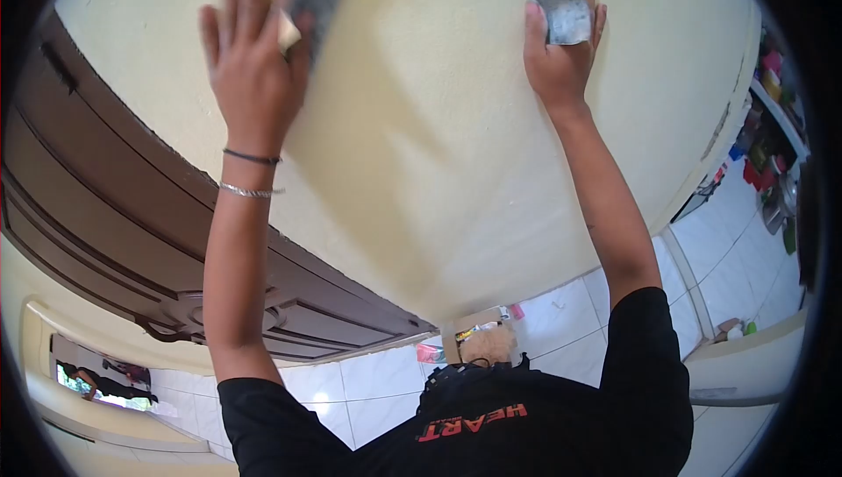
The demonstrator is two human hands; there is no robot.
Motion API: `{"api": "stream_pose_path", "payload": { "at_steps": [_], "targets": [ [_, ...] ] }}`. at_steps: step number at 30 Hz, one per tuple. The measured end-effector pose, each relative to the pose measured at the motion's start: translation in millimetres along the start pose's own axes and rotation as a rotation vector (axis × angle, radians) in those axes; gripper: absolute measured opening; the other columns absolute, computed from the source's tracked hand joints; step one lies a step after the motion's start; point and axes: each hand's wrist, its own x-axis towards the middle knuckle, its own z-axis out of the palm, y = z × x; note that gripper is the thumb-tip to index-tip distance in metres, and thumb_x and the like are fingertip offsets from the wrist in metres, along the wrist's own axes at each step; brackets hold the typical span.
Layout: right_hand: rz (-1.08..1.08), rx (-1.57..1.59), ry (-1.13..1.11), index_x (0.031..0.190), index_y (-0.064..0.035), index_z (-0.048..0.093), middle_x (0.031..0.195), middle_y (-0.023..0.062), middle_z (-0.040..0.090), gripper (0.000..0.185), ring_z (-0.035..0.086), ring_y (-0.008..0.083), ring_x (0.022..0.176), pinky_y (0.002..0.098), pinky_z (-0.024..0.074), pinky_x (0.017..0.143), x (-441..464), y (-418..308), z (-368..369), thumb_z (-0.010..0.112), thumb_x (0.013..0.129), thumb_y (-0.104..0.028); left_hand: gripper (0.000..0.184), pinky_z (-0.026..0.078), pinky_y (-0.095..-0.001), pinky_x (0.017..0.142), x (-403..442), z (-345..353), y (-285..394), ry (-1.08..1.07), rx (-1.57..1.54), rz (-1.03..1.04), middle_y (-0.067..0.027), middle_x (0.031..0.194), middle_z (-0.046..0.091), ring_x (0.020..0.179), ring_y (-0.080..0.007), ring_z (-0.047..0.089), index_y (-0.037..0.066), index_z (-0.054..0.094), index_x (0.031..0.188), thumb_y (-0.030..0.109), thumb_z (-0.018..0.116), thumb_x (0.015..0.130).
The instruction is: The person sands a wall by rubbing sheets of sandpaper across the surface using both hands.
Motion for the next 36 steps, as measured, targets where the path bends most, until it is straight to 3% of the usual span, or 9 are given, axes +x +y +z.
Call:
{"api": "stream_pose_path", "payload": {
  "at_steps": [1, 2, 5, 7, 13, 18, 23, 29, 36],
  "targets": [
    [0.013, 0.053, 0.017, 0.138, -0.0030, 0.031, 0.141, 0.0151, 0.034, 0.058, 0.025, 0.0295, 0.134, 0.0488, 0.0091, 0.109, 5, -8, 2, 0.052, 0.087, -0.024, 0.040, 0.020, -0.0450, 0.108, 4, 2, -6, 0.101, 0.030, -0.058, -0.0095, 0.141, 0.037, 0.131, -0.0300, 0.032, 0.022, 0.048, 0.131, 0.029, 0.047, 0.091],
    [0.002, 0.052, 0.015, 0.138, -0.0030, 0.031, 0.141, 0.0151, 0.034, 0.058, 0.025, 0.0295, 0.134, 0.0488, 0.0091, 0.109, 8, -14, 2, 0.052, 0.087, -0.024, 0.061, 0.022, -0.0477, 0.106, 1, 13, 1, 0.156, -0.009, -0.064, -0.0124, 0.140, 0.037, 0.129, -0.0309, 0.034, 0.026, 0.045, 0.133, 0.021, 0.061, 0.074],
    [-0.080, -0.296, -0.151, 0.138, 0.0003, 0.028, 0.141, 0.0180, 0.033, 0.062, 0.024, 0.0316, 0.135, 0.0492, 0.0093, 0.109, 21, -26, 4, 0.051, 0.088, -0.026, 0.054, 0.022, -0.0486, 0.107, -40, 3, 50, -0.317, -0.093, 0.186, -0.0072, 0.136, 0.042, 0.130, -0.0235, 0.035, 0.020, 0.047, 0.130, 0.009, 0.052, 0.077],
    [0.001, -0.044, -0.040, 0.137, 0.0020, 0.029, 0.141, 0.0186, 0.032, 0.059, 0.023, 0.0326, 0.134, 0.0465, 0.0103, 0.110, 30, -22, 13, 0.047, 0.090, -0.027, 0.051, 0.025, -0.0390, 0.107, -70, -4, 66, -0.279, -0.173, 0.191, -0.0030, 0.141, 0.039, 0.131, -0.0172, 0.034, 0.020, 0.049, 0.128, 0.006, 0.048, 0.080],
    [0.012, -0.035, -0.012, 0.136, 0.0013, 0.032, 0.140, 0.0205, 0.033, 0.052, 0.022, 0.0357, 0.134, 0.0413, 0.0157, 0.110, 78, -29, 29, 0.040, 0.093, -0.026, 0.040, 0.022, -0.0386, 0.108, -61, -12, 17, -0.076, -0.090, -0.147, -0.0035, 0.137, 0.044, 0.129, -0.0191, 0.037, 0.021, 0.054, 0.125, 0.020, 0.053, 0.085],
    [-0.028, -0.041, 0.026, 0.133, -0.0011, 0.039, 0.140, 0.0194, 0.034, 0.046, 0.024, 0.0362, 0.133, 0.0455, 0.0144, 0.109, 99, -90, 56, 0.043, 0.091, -0.019, 0.046, 0.014, -0.0450, 0.110, -51, -5, 10, 0.105, -0.076, -0.337, -0.0060, 0.139, 0.041, 0.133, -0.0199, 0.032, 0.018, 0.053, 0.125, 0.008, 0.048, 0.080],
    [-0.425, -0.073, -0.229, 0.133, 0.0006, 0.040, 0.138, 0.0236, 0.036, 0.051, 0.028, 0.0378, 0.132, 0.0481, 0.0149, 0.109, 57, -129, 47, 0.047, 0.085, -0.014, 0.054, 0.005, -0.0423, 0.111, -113, -11, 56, -0.109, -0.218, -0.346, -0.0066, 0.142, 0.038, 0.135, -0.0187, 0.027, 0.023, 0.049, 0.130, 0.008, 0.049, 0.078],
    [-0.206, 0.058, -0.036, 0.131, 0.0060, 0.037, 0.135, 0.0221, 0.040, 0.046, 0.031, 0.0346, 0.130, 0.0444, 0.0129, 0.109, 80, -150, 69, 0.045, 0.088, -0.008, 0.064, -0.005, -0.0464, 0.110, -230, -18, 125, -0.344, -0.265, -0.374, -0.0059, 0.147, 0.028, 0.139, -0.0172, 0.016, 0.024, 0.042, 0.135, 0.006, 0.049, 0.075],
    [-0.267, -0.001, -0.052, 0.131, 0.0028, 0.039, 0.135, 0.0216, 0.040, 0.044, 0.030, 0.0360, 0.129, 0.0439, 0.0141, 0.109, 70, -156, 72, 0.043, 0.090, -0.010, 0.062, -0.010, -0.0493, 0.108, -293, -19, 148, -0.401, -0.241, -0.424, -0.0087, 0.150, 0.020, 0.141, -0.0207, 0.006, 0.023, 0.042, 0.136, 0.012, 0.052, 0.076]
  ]
}}
